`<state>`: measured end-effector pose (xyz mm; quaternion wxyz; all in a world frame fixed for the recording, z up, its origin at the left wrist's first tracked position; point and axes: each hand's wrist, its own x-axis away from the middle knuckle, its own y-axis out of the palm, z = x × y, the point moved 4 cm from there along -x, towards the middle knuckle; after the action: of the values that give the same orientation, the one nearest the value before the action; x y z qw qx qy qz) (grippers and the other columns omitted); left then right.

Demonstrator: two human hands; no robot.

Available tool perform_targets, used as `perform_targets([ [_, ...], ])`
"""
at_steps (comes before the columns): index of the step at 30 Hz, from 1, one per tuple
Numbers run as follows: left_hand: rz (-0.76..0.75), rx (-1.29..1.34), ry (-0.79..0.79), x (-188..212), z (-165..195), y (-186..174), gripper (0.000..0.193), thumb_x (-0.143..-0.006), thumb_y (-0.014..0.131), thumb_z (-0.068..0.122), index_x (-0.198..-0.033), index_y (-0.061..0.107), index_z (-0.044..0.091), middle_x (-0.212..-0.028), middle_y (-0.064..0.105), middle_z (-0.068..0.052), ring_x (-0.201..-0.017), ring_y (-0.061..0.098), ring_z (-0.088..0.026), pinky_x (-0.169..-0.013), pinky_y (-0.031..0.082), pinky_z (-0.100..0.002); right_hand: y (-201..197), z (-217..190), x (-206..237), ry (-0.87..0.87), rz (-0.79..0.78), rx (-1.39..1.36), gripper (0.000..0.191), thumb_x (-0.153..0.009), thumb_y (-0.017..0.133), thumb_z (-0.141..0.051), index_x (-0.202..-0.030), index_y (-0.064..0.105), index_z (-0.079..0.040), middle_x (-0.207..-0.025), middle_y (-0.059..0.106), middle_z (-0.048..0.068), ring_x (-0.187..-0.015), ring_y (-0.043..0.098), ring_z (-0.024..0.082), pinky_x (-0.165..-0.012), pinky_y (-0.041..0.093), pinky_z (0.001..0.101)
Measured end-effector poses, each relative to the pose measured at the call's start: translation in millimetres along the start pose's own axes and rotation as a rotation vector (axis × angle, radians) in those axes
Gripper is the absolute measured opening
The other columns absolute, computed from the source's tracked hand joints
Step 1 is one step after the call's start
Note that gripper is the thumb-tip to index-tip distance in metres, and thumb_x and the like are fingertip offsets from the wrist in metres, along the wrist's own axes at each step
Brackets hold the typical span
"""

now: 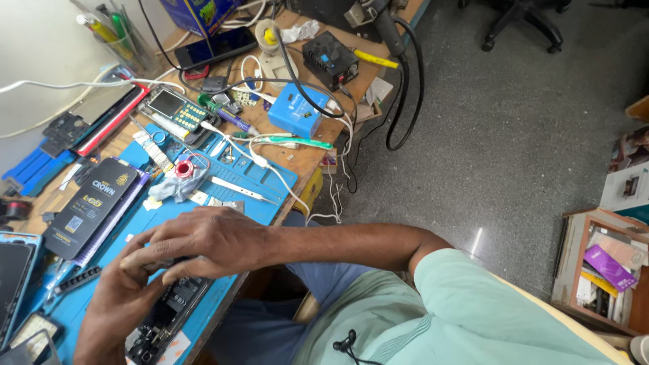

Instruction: The person repairs a smartphone at a workbench. They pry open the phone's back cover, unscrew and adjust internal components with a screwdriver, then press adhesive strips onto the phone's back panel and reassemble the device by hand.

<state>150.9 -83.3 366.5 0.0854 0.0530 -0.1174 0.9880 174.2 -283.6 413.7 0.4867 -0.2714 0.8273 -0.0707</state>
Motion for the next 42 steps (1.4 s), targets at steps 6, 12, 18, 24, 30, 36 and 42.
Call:
perform_targets([
  [6,0.041,-0.006,0.187,-4.7,12.3,-12.4,0.063,-0.073,0.079,-0.011,-0.132,0.057,-0.007,-0.13,0.061,-0.012,-0.119,0.062,-0.021,-0.098,0.053,-0.035,-0.5,3.3,-12.0,0.121,-0.096,0.012,0.056,-0.096,0.077,-0.029,-0.147,0.053,-0.029,-0.116,0.071,0.0,-0.104,0.072,0.02,-0.092,0.058,0.0365],
  [12,0.009,0.033,0.058,-3.2,8.9,-5.2,0.064,-0.076,0.076,-0.003,-0.137,0.055,-0.005,-0.124,0.067,-0.01,-0.115,0.066,-0.02,-0.096,0.056,-0.034,-5.9,-2.9,-15.0,0.078,-0.071,0.038,0.055,-0.092,0.078,-0.025,-0.142,0.054,-0.023,-0.127,0.068,0.005,-0.112,0.07,0.027,-0.097,0.056,0.0415],
  [18,-0.058,-0.044,0.263,0.7,38.5,-0.3,0.065,-0.073,0.08,-0.001,-0.134,0.059,-0.001,-0.132,0.061,-0.011,-0.121,0.062,-0.021,-0.101,0.053,-0.035,-17.9,-12.1,-25.1,0.036,-0.019,-0.132,0.052,-0.091,0.079,-0.019,-0.138,0.056,-0.022,-0.131,0.065,0.007,-0.116,0.067,0.025,-0.099,0.054,0.0395],
  [24,-0.037,-0.032,0.308,4.3,46.7,-9.9,0.067,-0.085,0.087,0.015,-0.141,0.053,0.002,-0.126,0.062,-0.007,-0.113,0.064,-0.017,-0.099,0.058,-0.034,-26.3,-15.4,-42.1,0.087,-0.109,-0.112,0.046,-0.094,0.083,-0.002,-0.134,0.065,-0.014,-0.127,0.07,0.006,-0.115,0.069,0.024,-0.102,0.058,0.0367],
  [30,-0.164,-0.014,0.4,6.5,44.7,-5.3,0.073,-0.102,0.077,0.004,-0.163,0.036,0.007,-0.127,0.074,-0.005,-0.123,0.075,-0.017,-0.111,0.059,-0.038,-19.5,-22.3,-43.1,0.072,-0.193,-0.105,0.058,-0.094,0.076,0.014,-0.143,0.055,-0.007,-0.126,0.064,0.012,-0.119,0.067,0.019,-0.101,0.057,0.0321],
  [36,-0.117,0.029,0.401,6.6,53.7,-4.5,0.078,-0.096,0.082,0.002,-0.156,0.033,0.005,-0.12,0.068,-0.001,-0.118,0.072,-0.012,-0.099,0.064,-0.035,-18.5,-20.8,-38.1,0.109,-0.198,-0.111,0.053,-0.097,0.076,0.015,-0.142,0.054,-0.003,-0.126,0.061,0.011,-0.118,0.066,0.019,-0.104,0.056,0.031],
  [42,0.022,-0.216,0.499,3.3,48.2,-2.6,0.085,-0.081,0.097,0.005,-0.147,0.044,0.004,-0.106,0.067,-0.009,-0.101,0.071,-0.018,-0.078,0.065,-0.035,-14.2,-13.1,-31.8,0.111,-0.209,-0.127,0.057,-0.102,0.081,0.014,-0.146,0.051,-0.007,-0.129,0.061,0.008,-0.119,0.069,0.016,-0.102,0.058,0.0276],
])
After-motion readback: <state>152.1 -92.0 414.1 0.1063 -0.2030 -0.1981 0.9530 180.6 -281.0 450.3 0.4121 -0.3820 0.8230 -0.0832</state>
